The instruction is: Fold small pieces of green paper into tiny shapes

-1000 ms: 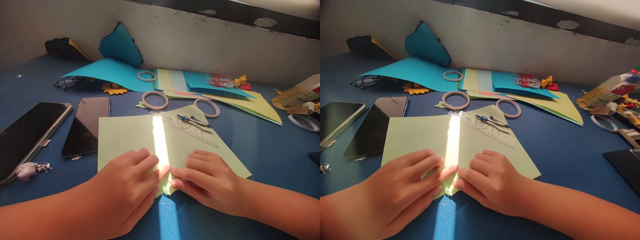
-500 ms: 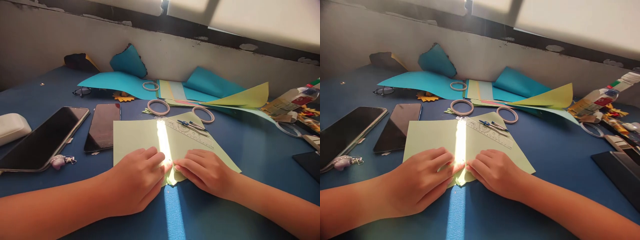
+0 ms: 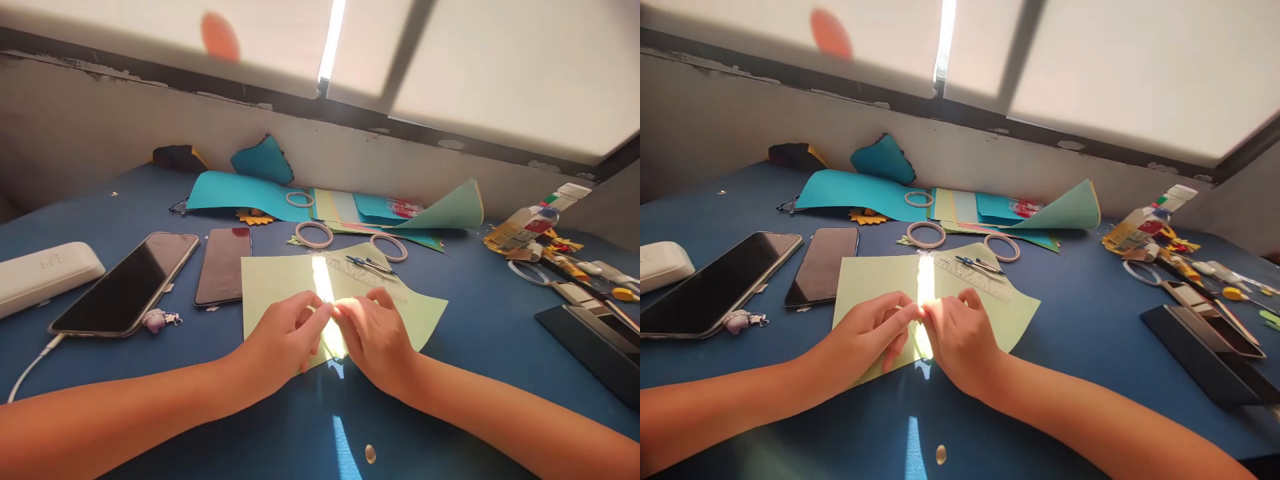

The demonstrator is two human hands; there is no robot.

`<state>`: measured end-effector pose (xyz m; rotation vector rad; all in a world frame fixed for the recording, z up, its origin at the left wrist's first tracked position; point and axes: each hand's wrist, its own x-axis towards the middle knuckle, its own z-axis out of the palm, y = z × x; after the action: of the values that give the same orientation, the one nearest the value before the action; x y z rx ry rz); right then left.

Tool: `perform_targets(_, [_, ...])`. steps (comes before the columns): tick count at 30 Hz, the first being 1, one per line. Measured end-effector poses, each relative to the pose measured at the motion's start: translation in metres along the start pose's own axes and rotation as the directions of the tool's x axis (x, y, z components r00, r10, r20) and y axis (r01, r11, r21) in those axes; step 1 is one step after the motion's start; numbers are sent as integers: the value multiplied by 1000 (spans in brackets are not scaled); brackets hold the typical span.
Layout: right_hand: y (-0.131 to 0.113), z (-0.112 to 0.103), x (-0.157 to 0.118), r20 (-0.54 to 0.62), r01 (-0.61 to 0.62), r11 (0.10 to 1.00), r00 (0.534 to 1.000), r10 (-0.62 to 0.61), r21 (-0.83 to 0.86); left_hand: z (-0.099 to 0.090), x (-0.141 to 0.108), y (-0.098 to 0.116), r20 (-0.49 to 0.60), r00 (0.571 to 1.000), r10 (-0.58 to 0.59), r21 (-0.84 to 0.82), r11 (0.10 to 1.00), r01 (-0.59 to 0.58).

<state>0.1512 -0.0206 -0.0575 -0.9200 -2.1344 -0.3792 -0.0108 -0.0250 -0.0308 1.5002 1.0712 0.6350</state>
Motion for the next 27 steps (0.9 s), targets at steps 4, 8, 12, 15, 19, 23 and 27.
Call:
perform_targets(4, [-6,5,2,-51,-59,998,997,60,17,-1,-1,-1,50,998,34,-146,989,-26])
perform_targets(8, [-6,8,2,-72,-192,977,978,198,89,-3,-1,0,107,993,47,-122,992,-34])
perform_targets(12, [-6,9,3,-10,-276,946,959,282,170,-3,0,0,79,997,15,-144,990,-3])
perform_targets(15, [-6,8,3,78,-328,919,945,318,218,-2,2,-3,53,998,21,-157,988,-12])
perform_targets(19, [-7,5,3,171,-365,891,929,329,271,-2,2,-6,51,999,16,-165,986,-8])
perform_targets(23, [-8,2,4,223,-333,882,937,269,334,0,1,-5,92,995,-33,-152,987,47])
perform_targets(27, [-9,0,4,242,-310,859,944,226,408,0,0,-4,142,990,3,-88,996,10])
